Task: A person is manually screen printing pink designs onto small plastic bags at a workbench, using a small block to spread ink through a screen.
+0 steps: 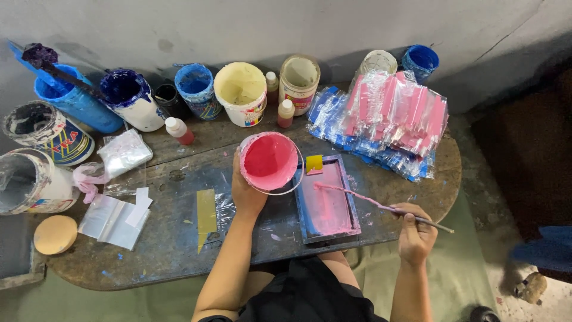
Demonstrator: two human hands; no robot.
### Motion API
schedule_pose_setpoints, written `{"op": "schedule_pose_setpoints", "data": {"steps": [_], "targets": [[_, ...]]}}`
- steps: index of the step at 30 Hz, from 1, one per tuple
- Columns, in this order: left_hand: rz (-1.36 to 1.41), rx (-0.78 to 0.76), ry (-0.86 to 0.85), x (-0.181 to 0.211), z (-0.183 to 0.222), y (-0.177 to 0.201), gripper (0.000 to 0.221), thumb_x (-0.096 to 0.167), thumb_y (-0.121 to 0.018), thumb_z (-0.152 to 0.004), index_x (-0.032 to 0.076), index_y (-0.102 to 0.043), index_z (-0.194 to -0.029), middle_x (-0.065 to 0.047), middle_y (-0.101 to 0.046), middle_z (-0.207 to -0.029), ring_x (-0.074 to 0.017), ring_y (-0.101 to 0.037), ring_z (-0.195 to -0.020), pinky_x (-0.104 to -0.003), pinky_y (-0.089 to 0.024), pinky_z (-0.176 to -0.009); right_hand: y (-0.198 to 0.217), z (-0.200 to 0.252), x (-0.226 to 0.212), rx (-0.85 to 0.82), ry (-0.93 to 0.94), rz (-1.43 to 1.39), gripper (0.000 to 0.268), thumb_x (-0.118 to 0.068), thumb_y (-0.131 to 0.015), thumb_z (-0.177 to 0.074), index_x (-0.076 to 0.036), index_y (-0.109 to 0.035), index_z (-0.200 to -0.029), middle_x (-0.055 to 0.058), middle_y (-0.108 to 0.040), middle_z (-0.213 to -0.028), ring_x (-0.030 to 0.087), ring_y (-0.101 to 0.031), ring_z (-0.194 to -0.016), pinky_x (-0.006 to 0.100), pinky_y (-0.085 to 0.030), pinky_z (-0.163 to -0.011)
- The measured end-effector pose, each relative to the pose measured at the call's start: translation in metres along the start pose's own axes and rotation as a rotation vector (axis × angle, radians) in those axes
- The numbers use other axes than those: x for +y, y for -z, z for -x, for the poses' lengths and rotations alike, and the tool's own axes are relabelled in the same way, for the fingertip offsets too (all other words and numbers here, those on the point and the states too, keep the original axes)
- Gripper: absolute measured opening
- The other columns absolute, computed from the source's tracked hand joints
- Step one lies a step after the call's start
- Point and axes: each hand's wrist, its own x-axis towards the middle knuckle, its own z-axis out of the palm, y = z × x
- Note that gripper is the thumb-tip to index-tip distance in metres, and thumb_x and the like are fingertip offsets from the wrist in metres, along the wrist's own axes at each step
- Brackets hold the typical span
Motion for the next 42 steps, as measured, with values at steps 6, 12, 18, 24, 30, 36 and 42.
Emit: {"op": "schedule_pose_setpoints", "data": {"steps": [6,12,18,24,30,36,42], "targets": [[-0.015,-0.001,-0.010,0.002,-0.001,0.002,0.088,0.019,-0.091,-0.079,0.011,-0.037,-0.148,-0.022,-0.054,-0.142,-0.0445,-0.061,-0.122,-0.048,-0.053,-0.101,0.017,-0.001,0.004,0.022,0.022,0.031,0.031,-0.009,-0.050,-0.108,0.011,-0.064,-0.091,0.028,-0.063,-0.087,0.027,-0.057,-0.075,0.035,-0.046,-0.070],[-0.015,0.008,-0.016,0.004,-0.002,0.000,0.089,0.018,-0.092,-0.079,0.012,-0.036,-0.148,-0.021,-0.054,-0.143,-0.0442,-0.061,-0.123,-0.048,-0.052,-0.103,0.002,-0.002,-0.007,0.008,0.018,0.028,0.031,-0.009,-0.051,-0.106,0.012,-0.064,-0.088,0.028,-0.064,-0.084,0.028,-0.057,-0.072,0.035,-0.047,-0.068],[-0.049,-0.002,-0.023,-0.004,0.002,-0.003,0.090,0.018,-0.091,-0.079,0.012,-0.035,-0.150,-0.020,-0.052,-0.145,-0.0429,-0.059,-0.125,-0.047,-0.051,-0.104,0.006,-0.002,-0.002,0.022,0.035,0.033,0.031,-0.009,-0.050,-0.107,0.011,-0.064,-0.088,0.028,-0.064,-0.085,0.027,-0.057,-0.073,0.034,-0.047,-0.069],[-0.032,-0.166,0.084,-0.031,0.011,-0.003,0.108,0.029,-0.091,-0.076,0.014,-0.021,-0.157,-0.020,-0.039,-0.160,-0.0421,-0.049,-0.141,-0.052,-0.057,-0.097,0.015,0.004,-0.004,0.058,-0.052,0.099,0.026,-0.015,-0.052,-0.110,0.003,-0.067,-0.099,0.019,-0.066,-0.099,0.031,-0.065,-0.094,0.034,-0.052,-0.075],[-0.024,-0.135,0.018,-0.029,0.010,-0.003,0.106,0.026,-0.092,-0.077,0.013,-0.024,-0.157,-0.019,-0.042,-0.158,-0.0410,-0.050,-0.141,-0.050,-0.057,-0.099,0.019,0.006,-0.002,0.046,-0.047,0.106,0.024,-0.015,-0.051,-0.111,0.002,-0.066,-0.101,0.019,-0.065,-0.100,0.030,-0.065,-0.094,0.034,-0.052,-0.076],[-0.044,-0.122,0.000,-0.031,0.011,-0.005,0.107,0.026,-0.094,-0.075,0.011,-0.026,-0.156,-0.018,-0.044,-0.157,-0.0400,-0.048,-0.143,-0.049,-0.056,-0.101,0.017,0.004,-0.003,0.057,-0.028,0.107,0.024,-0.011,-0.051,-0.110,0.004,-0.066,-0.099,0.020,-0.065,-0.099,0.031,-0.065,-0.093,0.034,-0.052,-0.076],[-0.045,-0.142,0.016,-0.031,0.011,-0.004,0.109,0.025,-0.093,-0.075,0.011,-0.023,-0.157,-0.020,-0.041,-0.158,-0.0418,-0.047,-0.142,-0.051,-0.056,-0.100,0.015,0.005,-0.004,0.045,-0.047,0.115,0.023,-0.011,-0.052,-0.110,0.002,-0.067,-0.099,0.018,-0.065,-0.098,0.031,-0.065,-0.094,0.035,-0.053,-0.077]]}}
